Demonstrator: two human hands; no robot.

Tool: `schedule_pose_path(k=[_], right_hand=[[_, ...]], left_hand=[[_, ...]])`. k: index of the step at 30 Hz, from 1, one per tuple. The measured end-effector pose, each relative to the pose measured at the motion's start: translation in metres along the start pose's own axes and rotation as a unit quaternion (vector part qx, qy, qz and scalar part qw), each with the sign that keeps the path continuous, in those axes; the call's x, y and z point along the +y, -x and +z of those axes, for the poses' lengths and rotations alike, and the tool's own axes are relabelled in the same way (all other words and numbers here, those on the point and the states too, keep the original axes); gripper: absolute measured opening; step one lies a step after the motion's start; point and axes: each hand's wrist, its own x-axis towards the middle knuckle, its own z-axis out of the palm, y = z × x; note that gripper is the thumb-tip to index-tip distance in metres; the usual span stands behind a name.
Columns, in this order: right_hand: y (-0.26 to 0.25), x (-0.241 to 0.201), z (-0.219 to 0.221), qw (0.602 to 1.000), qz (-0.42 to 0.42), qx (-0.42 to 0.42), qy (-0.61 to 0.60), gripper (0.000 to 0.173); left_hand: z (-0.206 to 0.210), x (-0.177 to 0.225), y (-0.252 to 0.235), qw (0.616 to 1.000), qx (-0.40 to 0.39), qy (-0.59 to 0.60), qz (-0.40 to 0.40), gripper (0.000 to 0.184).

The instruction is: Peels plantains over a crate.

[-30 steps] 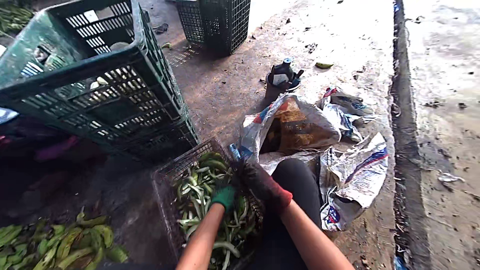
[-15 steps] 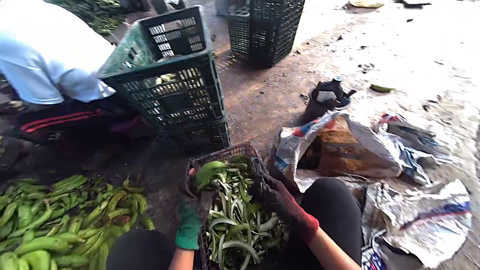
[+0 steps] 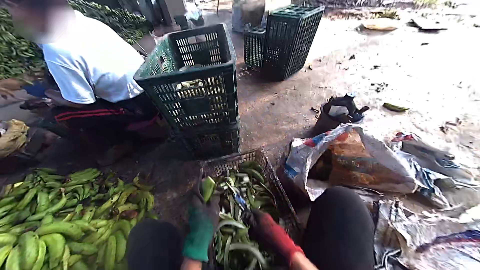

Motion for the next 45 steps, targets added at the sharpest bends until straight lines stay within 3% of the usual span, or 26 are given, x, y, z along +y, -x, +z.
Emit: schedule_pose_path(k=[1,2,4,5,6,8,10,11,14,17,20,23,28,31,33,36,37,40,43,45], right_hand=[[0.005,0.003,0.005,0.997,-0.031,0.002,-0.076,0.046],[0.008,0.001,0.004,0.988,-0.056,-0.002,-0.142,0.048],[0.006,-0.006,-0.012,0.966,-0.101,0.005,-0.237,0.051],[0.006,-0.007,-0.014,0.954,-0.124,0.013,-0.272,0.049],[0.006,-0.005,-0.014,0.941,-0.148,0.019,-0.303,0.048],[0.003,-0.002,-0.010,0.912,-0.204,0.015,-0.355,0.051],[0.000,-0.001,0.000,0.897,-0.267,0.030,-0.351,0.053],[0.002,-0.002,0.004,0.900,-0.292,0.051,-0.318,0.052],[0.011,-0.008,0.011,0.922,-0.328,0.181,-0.093,0.046],[0.006,-0.028,0.014,0.882,-0.355,0.296,0.091,0.039],[-0.023,-0.056,-0.011,0.883,-0.262,0.369,0.124,0.036],[-0.048,-0.050,-0.035,0.917,-0.200,0.343,0.029,0.039],[-0.003,-0.030,0.019,0.894,-0.356,0.266,0.053,0.037],[-0.023,-0.046,-0.006,0.876,-0.292,0.371,0.097,0.035],[-0.034,-0.049,-0.019,0.895,-0.246,0.361,0.089,0.034],[-0.033,-0.041,-0.011,0.904,-0.256,0.342,0.019,0.040],[-0.033,-0.038,-0.012,0.907,-0.245,0.342,0.008,0.040],[-0.045,-0.023,-0.044,0.921,-0.168,0.351,-0.027,0.038],[-0.041,-0.017,-0.054,0.927,-0.212,0.296,-0.087,0.041],[-0.020,-0.012,-0.020,0.928,-0.260,0.262,-0.058,0.045]], left_hand=[[-0.008,0.004,-0.002,0.996,0.007,0.092,-0.013,0.061],[-0.017,0.009,-0.008,0.978,0.002,0.208,0.025,0.060],[-0.029,0.024,-0.032,0.905,-0.030,0.398,0.145,0.068],[-0.035,0.025,-0.039,0.873,-0.056,0.458,0.159,0.067],[-0.036,0.019,-0.046,0.847,-0.101,0.505,0.133,0.068],[-0.023,-0.005,-0.056,0.769,-0.216,0.601,-0.001,0.080],[-0.003,-0.022,-0.057,0.661,-0.266,0.688,-0.141,0.064],[0.003,-0.024,-0.055,0.658,-0.248,0.687,-0.181,0.056],[0.010,-0.031,-0.050,0.832,-0.140,0.505,-0.182,0.040],[0.009,-0.029,-0.039,0.890,-0.135,0.399,-0.176,0.033],[0.011,-0.022,-0.022,0.949,-0.100,0.230,-0.189,0.034],[0.004,-0.021,-0.021,0.928,-0.074,0.283,-0.232,0.034],[0.005,-0.045,-0.036,0.870,-0.144,0.429,-0.197,0.037],[0.021,-0.035,-0.015,0.906,-0.131,0.349,-0.198,0.033],[0.025,-0.034,-0.011,0.930,-0.117,0.291,-0.192,0.028],[0.021,-0.030,-0.019,0.956,-0.131,0.215,-0.150,0.025],[0.019,-0.031,-0.020,0.956,-0.160,0.205,-0.138,0.021],[0.017,-0.031,-0.010,0.931,-0.254,0.219,-0.146,0.030],[0.025,-0.028,-0.019,0.927,-0.168,0.273,-0.196,0.033],[0.025,-0.032,-0.028,0.922,-0.131,0.314,-0.184,0.030]])
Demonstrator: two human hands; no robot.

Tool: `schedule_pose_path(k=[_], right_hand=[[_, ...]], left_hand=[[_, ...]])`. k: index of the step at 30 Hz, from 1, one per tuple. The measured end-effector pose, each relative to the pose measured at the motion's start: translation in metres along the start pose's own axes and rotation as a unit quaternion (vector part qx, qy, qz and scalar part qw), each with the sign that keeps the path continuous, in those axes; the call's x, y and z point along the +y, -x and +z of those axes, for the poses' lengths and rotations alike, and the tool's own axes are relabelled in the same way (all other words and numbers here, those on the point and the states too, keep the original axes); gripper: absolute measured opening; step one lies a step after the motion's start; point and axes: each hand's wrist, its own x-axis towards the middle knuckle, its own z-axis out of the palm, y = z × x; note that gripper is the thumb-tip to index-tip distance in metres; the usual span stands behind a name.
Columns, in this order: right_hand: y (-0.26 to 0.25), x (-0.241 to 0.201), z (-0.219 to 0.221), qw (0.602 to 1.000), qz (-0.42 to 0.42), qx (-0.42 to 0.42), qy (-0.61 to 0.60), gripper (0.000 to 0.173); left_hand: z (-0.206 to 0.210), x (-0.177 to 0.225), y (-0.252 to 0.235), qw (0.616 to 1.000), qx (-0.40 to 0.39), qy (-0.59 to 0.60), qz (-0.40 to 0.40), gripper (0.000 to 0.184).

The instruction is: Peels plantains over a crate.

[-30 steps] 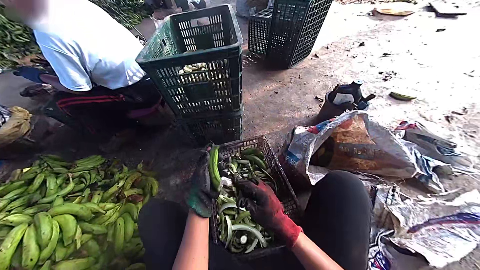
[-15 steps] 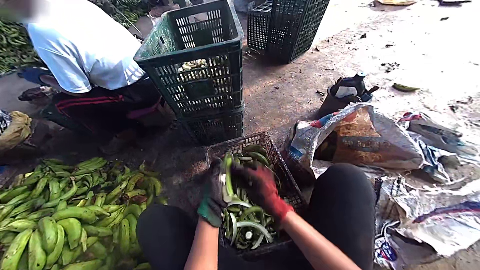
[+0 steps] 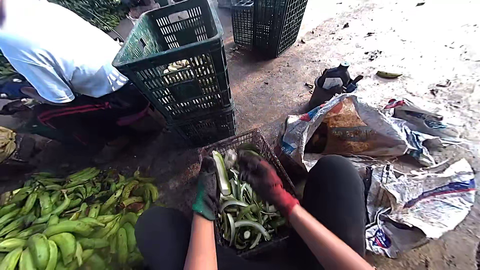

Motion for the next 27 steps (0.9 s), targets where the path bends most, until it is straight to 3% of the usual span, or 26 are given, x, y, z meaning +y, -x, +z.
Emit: schedule_pose_path(k=[4,5,7,11,14,16,19,22,25,27], right_hand=[[0.036,-0.008,0.027,0.988,-0.121,0.036,0.092,0.036],[0.024,-0.008,0.024,0.981,-0.138,0.057,0.126,0.036],[-0.010,-0.013,0.009,0.971,-0.135,0.065,0.184,0.038],[-0.049,-0.012,-0.006,0.977,-0.022,0.043,0.207,0.039],[-0.026,-0.008,0.008,0.987,-0.040,0.070,0.140,0.040],[0.010,-0.007,0.031,0.987,-0.078,0.086,0.111,0.040],[0.027,-0.004,0.045,0.980,-0.107,0.132,0.103,0.039],[-0.014,-0.012,0.013,0.986,-0.069,0.056,0.138,0.039],[-0.054,-0.014,-0.015,0.984,-0.060,-0.026,0.167,0.037],[-0.062,-0.008,-0.019,0.988,-0.040,-0.043,0.143,0.036]], left_hand=[[0.000,-0.007,-0.012,0.980,-0.065,0.188,0.003,0.041],[0.001,-0.011,-0.009,0.983,-0.067,0.173,-0.001,0.039],[0.004,-0.007,0.004,0.998,-0.052,0.019,-0.013,0.032],[-0.002,-0.005,0.010,0.989,-0.091,-0.113,-0.027,0.036],[0.004,-0.003,0.001,0.997,0.008,-0.080,0.021,0.038],[0.012,-0.002,-0.008,0.991,0.094,0.003,0.092,0.040],[0.033,-0.003,-0.012,0.965,0.179,0.123,0.147,0.023],[0.036,-0.005,-0.002,0.987,0.101,-0.016,0.121,0.028],[0.023,0.002,0.007,0.981,-0.044,-0.185,0.036,0.033],[0.021,-0.006,0.009,0.983,-0.064,-0.168,0.027,0.031]])
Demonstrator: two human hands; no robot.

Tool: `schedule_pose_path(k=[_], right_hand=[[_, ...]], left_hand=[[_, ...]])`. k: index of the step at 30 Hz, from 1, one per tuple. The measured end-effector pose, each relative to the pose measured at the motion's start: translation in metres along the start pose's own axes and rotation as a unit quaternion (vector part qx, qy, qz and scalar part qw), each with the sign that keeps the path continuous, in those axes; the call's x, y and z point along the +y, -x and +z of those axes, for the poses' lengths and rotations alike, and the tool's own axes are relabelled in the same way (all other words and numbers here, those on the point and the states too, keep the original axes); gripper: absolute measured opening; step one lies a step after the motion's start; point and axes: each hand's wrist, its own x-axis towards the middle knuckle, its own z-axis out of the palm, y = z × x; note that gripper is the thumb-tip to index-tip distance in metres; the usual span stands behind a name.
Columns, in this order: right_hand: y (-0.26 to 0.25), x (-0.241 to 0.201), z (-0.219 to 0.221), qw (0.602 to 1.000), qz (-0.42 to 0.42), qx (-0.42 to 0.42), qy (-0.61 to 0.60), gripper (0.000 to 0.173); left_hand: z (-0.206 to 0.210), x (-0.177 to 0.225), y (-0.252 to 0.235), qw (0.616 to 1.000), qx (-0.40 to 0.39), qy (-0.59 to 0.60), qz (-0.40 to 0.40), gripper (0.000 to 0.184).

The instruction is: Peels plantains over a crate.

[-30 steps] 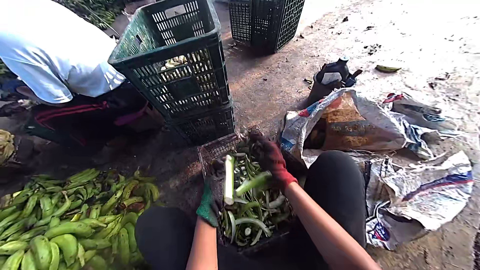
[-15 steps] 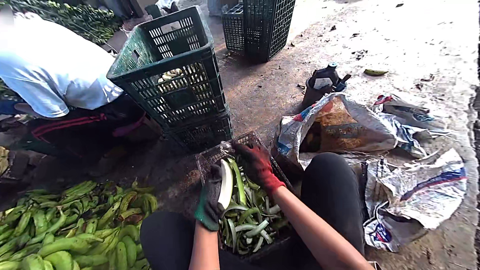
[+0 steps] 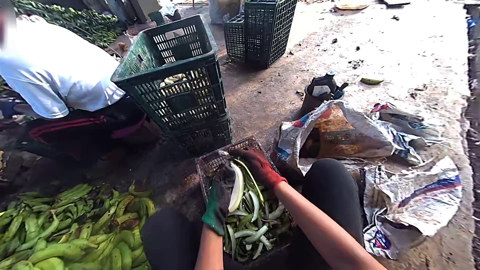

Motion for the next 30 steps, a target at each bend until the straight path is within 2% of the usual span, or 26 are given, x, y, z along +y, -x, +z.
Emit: schedule_pose_path(k=[1,3,5,7,8,10,12,14,15,17,19,22,24,26,28,30], right_hand=[[0.004,-0.002,0.003,1.000,0.013,0.011,-0.017,0.036],[0.027,-0.008,0.025,0.997,0.014,0.075,-0.021,0.036],[0.064,-0.014,0.052,0.991,-0.021,0.128,-0.009,0.042],[0.079,-0.013,0.067,0.981,-0.063,0.182,0.027,0.038],[0.075,-0.012,0.063,0.979,-0.069,0.186,0.044,0.039],[0.061,-0.016,0.042,0.987,-0.038,0.133,0.077,0.041],[0.052,-0.018,0.030,0.985,-0.051,0.122,0.107,0.041],[0.049,-0.021,0.030,0.981,-0.069,0.132,0.125,0.039],[0.046,-0.024,0.028,0.984,-0.059,0.110,0.124,0.038],[0.032,-0.029,0.019,0.994,-0.011,0.016,0.106,0.038],[0.014,-0.025,0.012,0.995,0.038,-0.068,0.062,0.039],[0.005,-0.006,0.013,0.992,0.057,-0.095,-0.061,0.040],[0.015,-0.003,0.017,0.993,0.040,-0.044,-0.099,0.043],[0.037,-0.012,0.027,0.999,0.000,0.009,-0.045,0.039],[0.069,-0.022,0.045,0.994,-0.083,0.074,0.005,0.039],[0.085,-0.024,0.061,0.974,-0.157,0.155,0.057,0.033]], left_hand=[[0.000,0.001,-0.001,0.999,0.028,0.031,0.002,0.034],[-0.002,0.000,-0.013,0.981,0.106,0.164,-0.002,0.034],[-0.004,-0.002,-0.025,0.933,0.152,0.327,-0.018,0.032],[-0.009,-0.005,-0.028,0.909,0.129,0.395,-0.037,0.040],[-0.008,-0.006,-0.026,0.913,0.094,0.394,-0.048,0.039],[-0.001,-0.008,-0.018,0.943,0.058,0.325,-0.037,0.029],[0.002,-0.005,-0.017,0.966,0.103,0.234,-0.018,0.025],[0.001,-0.004,-0.017,0.979,0.154,0.131,-0.014,0.032],[0.000,-0.002,-0.016,0.984,0.161,0.070,-0.022,0.035],[-0.004,-0.001,-0.013,0.989,0.137,-0.047,-0.037,0.041],[-0.008,-0.001,-0.007,0.992,0.084,-0.090,-0.023,0.043],[-0.010,0.002,-0.004,0.999,0.042,0.008,-0.029,0.039],[-0.012,0.009,-0.009,0.989,0.095,0.097,-0.054,0.037],[-0.021,0.004,-0.019,0.960,0.097,0.254,-0.063,0.043],[-0.033,-0.007,-0.028,0.914,0.051,0.396,-0.067,0.050],[-0.037,-0.013,-0.034,0.891,0.022,0.442,-0.101,0.050]])
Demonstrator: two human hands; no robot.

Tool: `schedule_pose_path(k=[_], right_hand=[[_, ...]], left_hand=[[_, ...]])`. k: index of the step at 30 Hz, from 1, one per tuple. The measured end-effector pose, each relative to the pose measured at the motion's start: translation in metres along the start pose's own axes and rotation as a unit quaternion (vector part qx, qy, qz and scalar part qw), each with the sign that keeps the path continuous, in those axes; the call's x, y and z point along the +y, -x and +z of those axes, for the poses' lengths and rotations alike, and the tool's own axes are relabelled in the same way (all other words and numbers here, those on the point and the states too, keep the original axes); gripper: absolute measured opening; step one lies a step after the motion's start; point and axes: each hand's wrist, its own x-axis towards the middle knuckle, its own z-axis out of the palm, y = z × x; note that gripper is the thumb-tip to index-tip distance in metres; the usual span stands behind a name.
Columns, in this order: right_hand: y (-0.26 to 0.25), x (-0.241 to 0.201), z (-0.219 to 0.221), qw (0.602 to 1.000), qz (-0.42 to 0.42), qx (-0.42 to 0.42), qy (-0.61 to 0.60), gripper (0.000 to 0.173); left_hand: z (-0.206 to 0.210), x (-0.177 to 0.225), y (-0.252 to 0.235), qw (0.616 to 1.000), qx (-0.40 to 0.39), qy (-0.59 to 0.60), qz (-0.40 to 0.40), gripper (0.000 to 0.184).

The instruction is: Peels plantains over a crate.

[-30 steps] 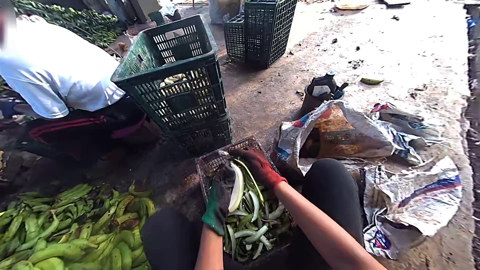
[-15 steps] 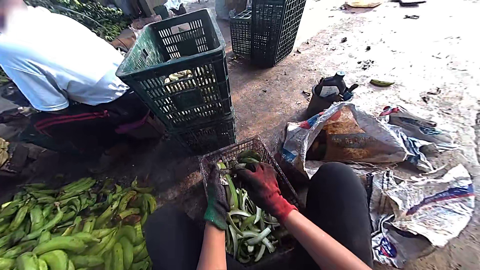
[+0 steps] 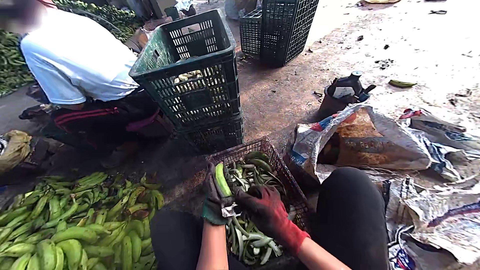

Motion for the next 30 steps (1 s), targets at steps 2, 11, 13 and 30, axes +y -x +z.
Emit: schedule_pose_path(k=[2,11,13,30], right_hand=[[-0.009,0.001,-0.001,1.000,0.022,-0.013,0.015,0.036],[-0.040,0.047,-0.010,0.937,0.241,-0.129,-0.216,0.042],[-0.017,0.029,-0.016,0.966,0.150,-0.131,-0.167,0.037],[-0.032,0.084,-0.082,0.820,0.324,-0.452,-0.136,0.043]], left_hand=[[0.006,-0.009,0.008,0.998,0.004,-0.066,-0.001,0.041],[0.013,-0.001,0.026,0.993,-0.004,-0.120,-0.008,0.045],[0.002,0.004,0.018,0.996,0.007,-0.087,-0.002,0.045],[0.095,0.163,0.043,0.704,-0.056,-0.453,0.544,0.019]])
